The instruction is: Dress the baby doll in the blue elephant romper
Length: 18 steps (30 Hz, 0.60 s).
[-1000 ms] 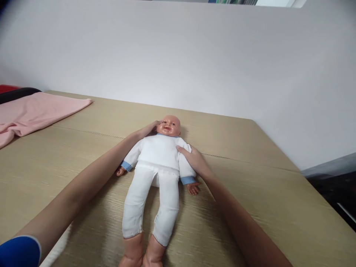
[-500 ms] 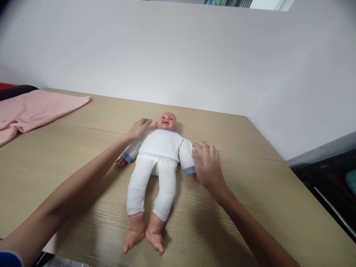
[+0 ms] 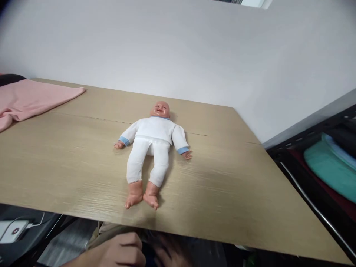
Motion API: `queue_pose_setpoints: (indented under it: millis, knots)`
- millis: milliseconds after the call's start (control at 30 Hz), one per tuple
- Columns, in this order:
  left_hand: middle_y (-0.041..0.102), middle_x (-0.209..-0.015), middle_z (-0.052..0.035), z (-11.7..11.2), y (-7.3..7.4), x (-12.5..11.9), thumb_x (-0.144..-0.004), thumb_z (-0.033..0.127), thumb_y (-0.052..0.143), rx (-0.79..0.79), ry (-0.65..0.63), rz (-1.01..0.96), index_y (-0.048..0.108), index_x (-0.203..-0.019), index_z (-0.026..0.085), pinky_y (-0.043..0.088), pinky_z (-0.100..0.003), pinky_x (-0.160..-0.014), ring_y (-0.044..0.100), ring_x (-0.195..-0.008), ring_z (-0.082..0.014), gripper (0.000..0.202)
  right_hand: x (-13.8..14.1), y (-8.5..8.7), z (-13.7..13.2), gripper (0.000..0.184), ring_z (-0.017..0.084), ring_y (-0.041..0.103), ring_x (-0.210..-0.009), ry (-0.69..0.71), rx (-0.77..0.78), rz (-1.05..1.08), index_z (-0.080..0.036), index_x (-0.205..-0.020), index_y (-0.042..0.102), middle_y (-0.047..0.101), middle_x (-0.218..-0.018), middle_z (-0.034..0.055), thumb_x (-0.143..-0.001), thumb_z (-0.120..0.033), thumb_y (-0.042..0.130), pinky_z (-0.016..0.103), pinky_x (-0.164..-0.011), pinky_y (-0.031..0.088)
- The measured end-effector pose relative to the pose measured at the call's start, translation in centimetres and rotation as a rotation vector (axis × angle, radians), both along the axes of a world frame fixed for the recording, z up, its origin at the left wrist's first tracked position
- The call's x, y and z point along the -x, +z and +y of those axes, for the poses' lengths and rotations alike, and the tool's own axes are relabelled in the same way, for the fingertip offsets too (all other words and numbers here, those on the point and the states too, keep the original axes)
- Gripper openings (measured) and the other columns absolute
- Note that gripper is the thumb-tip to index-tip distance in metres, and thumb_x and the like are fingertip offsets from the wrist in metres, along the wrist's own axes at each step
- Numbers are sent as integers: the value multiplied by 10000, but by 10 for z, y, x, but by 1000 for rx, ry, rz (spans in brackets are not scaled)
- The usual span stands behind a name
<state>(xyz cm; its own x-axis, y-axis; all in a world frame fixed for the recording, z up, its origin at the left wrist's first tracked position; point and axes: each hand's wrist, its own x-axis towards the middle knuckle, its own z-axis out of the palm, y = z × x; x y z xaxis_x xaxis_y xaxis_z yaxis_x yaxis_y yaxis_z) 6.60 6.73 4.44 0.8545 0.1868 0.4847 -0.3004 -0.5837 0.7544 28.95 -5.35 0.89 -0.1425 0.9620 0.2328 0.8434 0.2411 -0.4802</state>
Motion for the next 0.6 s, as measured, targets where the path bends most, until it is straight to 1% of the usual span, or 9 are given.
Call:
queue_pose_setpoints:
  millis: [33,67,133,167,233,300,433,533,600]
  knots:
    - [759,-770,6,-12,-26,4,-1018,405,795,-28,-25,10,777,-1038,389,608,-386,-713,679,-696,-230,31,1,-18,-5,447,331,861,-1121,2,10,-30,-645,-1398,757,858,-1352,-80,-978,-503,706,452,-854,750]
    - [762,-778,-9,-21,-47,9,-1023,414,784,-91,44,-20,760,-1031,343,599,-390,-707,671,-690,-229,75,1,-35,-10,538,371,866,-1118,-14,33,-70,-620,-1426,759,862,-1345,-61,-931,-421,691,499,-855,758]
    - [792,-849,-14,-26,-72,24,-1034,440,754,-188,158,-31,743,-1048,319,597,-398,-741,696,-730,-233,123,1,-62,-19,682,449,824,-1233,-102,121,-157,-434,-1485,785,834,-1421,63,-834,-255,692,593,-984,727]
    - [821,-969,-40,-25,-77,33,-1069,368,685,-164,230,87,753,-1127,309,616,-394,-826,745,-859,-245,107,2,-69,-22,737,452,788,-1307,-142,159,-183,-354,-1496,787,811,-1463,103,-793,-162,677,598,-1075,686]
    - [822,-1252,-79,-18,-79,48,-1130,299,565,-23,317,328,744,-1288,309,617,-393,-1029,769,-1146,-255,239,6,-70,-25,834,411,731,-1388,-154,178,-175,-270,-1513,772,785,-1493,131,-732,-25,618,563,-1208,593]
    - [767,-1436,-125,-13,-78,59,-1139,352,579,119,391,478,673,-1478,292,550,-460,-1226,710,-1356,-299,357,15,-56,-26,922,348,718,-1355,-80,169,-95,-261,-1538,746,785,-1438,121,-687,47,566,501,-1236,552]
    - [674,-1580,-189,-7,-77,66,-1018,496,776,235,414,560,489,-1685,242,325,-645,-1395,556,-1550,-417,769,32,-17,-34,823,257,733,-1149,221,181,104,-307,-1520,735,801,-1244,63,-774,31,647,341,-1049,619]
    - [689,-1543,-135,-3,-68,65,-966,412,832,276,306,581,668,-1457,265,416,-555,-1329,590,-1488,-382,538,26,-7,-51,571,282,746,-1200,340,100,182,-331,-1563,700,795,-1336,80,-999,-281,775,385,-1066,630]
    - [748,-1349,-95,-1,-59,64,-1000,364,771,310,259,599,717,-1211,243,522,-444,-1163,680,-1286,-311,250,12,-14,-66,577,341,749,-1285,180,45,281,-285,-1564,704,757,-1433,139,-1048,-541,732,451,-1109,635]
